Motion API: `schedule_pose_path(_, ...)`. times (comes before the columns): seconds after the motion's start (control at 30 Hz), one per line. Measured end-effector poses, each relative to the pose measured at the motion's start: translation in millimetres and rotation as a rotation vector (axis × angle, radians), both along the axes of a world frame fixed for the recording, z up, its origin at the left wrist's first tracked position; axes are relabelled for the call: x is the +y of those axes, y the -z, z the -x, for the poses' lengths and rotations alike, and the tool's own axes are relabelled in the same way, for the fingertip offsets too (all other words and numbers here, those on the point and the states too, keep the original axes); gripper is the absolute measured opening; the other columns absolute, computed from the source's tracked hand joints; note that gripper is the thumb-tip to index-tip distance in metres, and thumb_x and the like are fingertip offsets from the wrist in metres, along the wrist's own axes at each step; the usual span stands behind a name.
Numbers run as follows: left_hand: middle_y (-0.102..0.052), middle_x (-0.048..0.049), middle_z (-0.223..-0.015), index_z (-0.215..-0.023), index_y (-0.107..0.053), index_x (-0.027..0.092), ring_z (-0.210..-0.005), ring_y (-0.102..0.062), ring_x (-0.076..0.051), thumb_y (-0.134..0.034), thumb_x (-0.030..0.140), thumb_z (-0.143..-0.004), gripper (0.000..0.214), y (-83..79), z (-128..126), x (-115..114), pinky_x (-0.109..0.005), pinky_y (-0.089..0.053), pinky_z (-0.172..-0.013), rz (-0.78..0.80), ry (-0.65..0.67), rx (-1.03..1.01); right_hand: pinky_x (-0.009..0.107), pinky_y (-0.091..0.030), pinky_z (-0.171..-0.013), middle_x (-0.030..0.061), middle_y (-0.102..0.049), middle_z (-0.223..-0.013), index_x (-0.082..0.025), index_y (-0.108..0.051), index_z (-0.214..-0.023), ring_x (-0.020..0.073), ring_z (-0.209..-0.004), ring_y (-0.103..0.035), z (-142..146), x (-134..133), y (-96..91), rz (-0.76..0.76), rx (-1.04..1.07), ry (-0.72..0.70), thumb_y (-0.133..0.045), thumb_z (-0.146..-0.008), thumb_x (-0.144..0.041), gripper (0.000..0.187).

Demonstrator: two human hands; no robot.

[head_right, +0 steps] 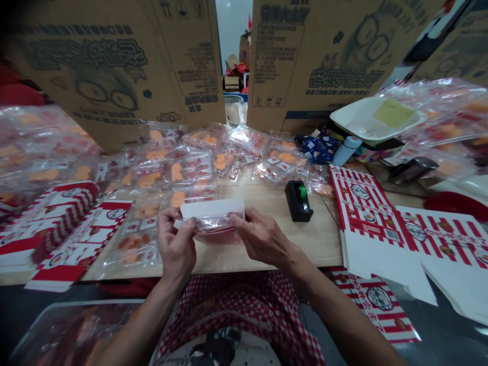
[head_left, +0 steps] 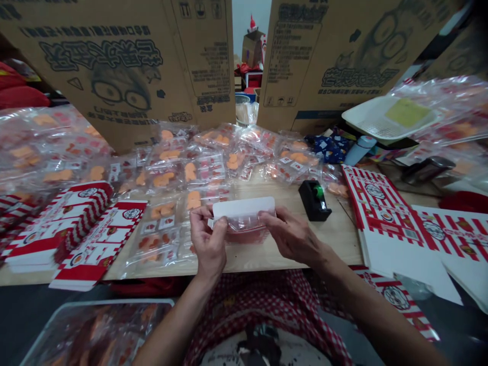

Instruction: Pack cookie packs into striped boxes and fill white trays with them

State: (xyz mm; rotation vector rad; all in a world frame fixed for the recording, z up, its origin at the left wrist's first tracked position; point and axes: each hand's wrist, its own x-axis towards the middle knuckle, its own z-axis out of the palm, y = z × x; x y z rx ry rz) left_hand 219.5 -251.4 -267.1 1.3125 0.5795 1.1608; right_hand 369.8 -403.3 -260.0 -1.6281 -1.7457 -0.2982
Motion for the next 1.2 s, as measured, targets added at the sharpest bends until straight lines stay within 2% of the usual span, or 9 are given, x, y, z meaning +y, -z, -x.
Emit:
schedule_pose_path(0.17, -0.045, 0.0022, -0.088, -0.092, -0.049, 0.022, -0.07, -0.043, -0.01, -0.062, 0.008, -0.071, 0.029, -4.0, -1, 2, -0.018, -0.036, -0.059, -0.017, -0.006, 0.077, 0.029, -0.05, -0.062, 0.0076, -0.056, -0.092, -0.023, -0.06, -0.107, 0.0179, -0.075, -0.055, -4, -1, -9.5, 0.092, -0.035, 0.026, -0.043, -0.1, -0.012, 0.022)
schedule_pose_path(0.3, -0.047, 0.0027, -0.089, -0.094, -0.049, 0.022, -0.072, -0.047, -0.009, -0.067, 0.011, -0.077, 0.027, -1.0, -6, 4, -0.016, -0.041, -0.064, -0.04, -0.042, 0.011, 0.033, -0.057, -0.075, 0.0093, -0.061, -0.103, -0.024, -0.057, -0.126, 0.0205, -0.089, -0.063, -3, 5, -0.2, 0.046, 0.08, 0.021, -0.045, -0.101, -0.013, 0.03)
schedule_pose_path(0.5, -0.061, -0.0025, -0.098, -0.093, -0.053, 0.021, -0.093, -0.063, -0.014, -0.077, 0.035, -0.085, 0.03, 33.6, -9, 6, -0.025, -0.052, -0.084, -0.223, -0.127, -0.162, 0.038, -0.061, -0.091, 0.0127, -0.065, -0.128, -0.026, -0.038, -0.149, 0.023, -0.111, -0.069, 13, 19, 46.6, -0.364, 0.327, 0.22, -0.044, -0.102, -0.012, 0.05)
schedule_pose_path(0.67, -0.07, -0.0041, -0.095, -0.1, -0.068, 0.019, -0.095, -0.068, -0.017, -0.068, 0.029, -0.094, 0.011, 40.8, 2, 15, -0.03, -0.053, -0.088, -0.535, -0.233, -0.046, 0.041, -0.06, -0.093, 0.0152, -0.065, -0.124, -0.023, -0.044, -0.145, 0.0262, -0.116, -0.065, 14, 20, 37.6, -0.348, 0.188, 0.132, -0.043, -0.098, -0.01, 0.048)
schedule_pose_path(0.83, -0.071, -0.0018, -0.084, -0.088, -0.071, 0.02, -0.084, -0.067, -0.015, -0.066, 0.017, -0.094, 0.008, 14.9, 17, 34, -0.026, -0.052, -0.079, -0.874, -0.041, 0.116, 0.038, -0.058, -0.087, 0.0149, -0.058, -0.121, -0.022, -0.055, -0.125, 0.0241, -0.107, -0.062, -2, 12, 13.2, -0.207, 0.081, 0.032, -0.045, -0.096, -0.007, 0.035)
schedule_pose_path(0.93, -0.069, -0.0016, -0.087, -0.101, -0.069, 0.021, -0.082, -0.065, -0.014, -0.068, 0.022, -0.094, 0.007, 4.2, 13, 42, -0.024, -0.051, -0.076, -0.698, 0.15, 0.104, 0.038, -0.056, -0.089, 0.0121, -0.057, -0.121, -0.023, -0.057, -0.111, 0.023, -0.108, -0.06, -8, 13, 3.9, -0.119, 0.206, -0.031, -0.049, -0.097, -0.01, 0.021)
schedule_pose_path(1.03, -0.07, -0.0073, -0.11, -0.134, -0.057, 0.023, -0.092, -0.067, -0.017, -0.066, 0.035, -0.096, 0.041, 2.0, 8, 45, -0.027, -0.054, -0.081, -0.454, 0.314, 0.046, 0.029, -0.055, -0.076, 0.0054, -0.058, -0.108, -0.027, -0.052, -0.128, 0.0174, -0.092, -0.061, -8, 17, -0.9, -0.107, 0.536, -0.018, -0.053, -0.097, -0.015, 0.033)
schedule_pose_path(1.1, -0.069, -0.0087, -0.115, -0.13, -0.062, 0.023, -0.101, -0.067, -0.019, -0.061, 0.036, -0.099, 0.034, 2.2, 8, 48, -0.03, -0.053, -0.089, -0.454, 0.405, 0.095, 0.026, -0.054, -0.07, 0.0038, -0.06, -0.106, -0.028, -0.048, -0.137, 0.0155, -0.086, -0.061, -7, 19, -2.9, -0.083, 0.676, -0.014, -0.055, -0.097, -0.016, 0.043)
schedule_pose_path(1.2, -0.073, -0.0087, -0.114, -0.115, -0.074, 0.023, -0.109, -0.067, -0.021, -0.058, 0.028, -0.101, 0.022, 3.6, 12, 52, -0.033, -0.052, -0.095, -0.576, 0.453, 0.123, 0.029, -0.054, -0.076, 0.0051, -0.062, -0.106, -0.025, -0.062, -0.116, 0.017, -0.091, -0.064, -7, 19, -4.5, -0.097, 0.584, -0.044, -0.054, -0.097, -0.015, 0.022)
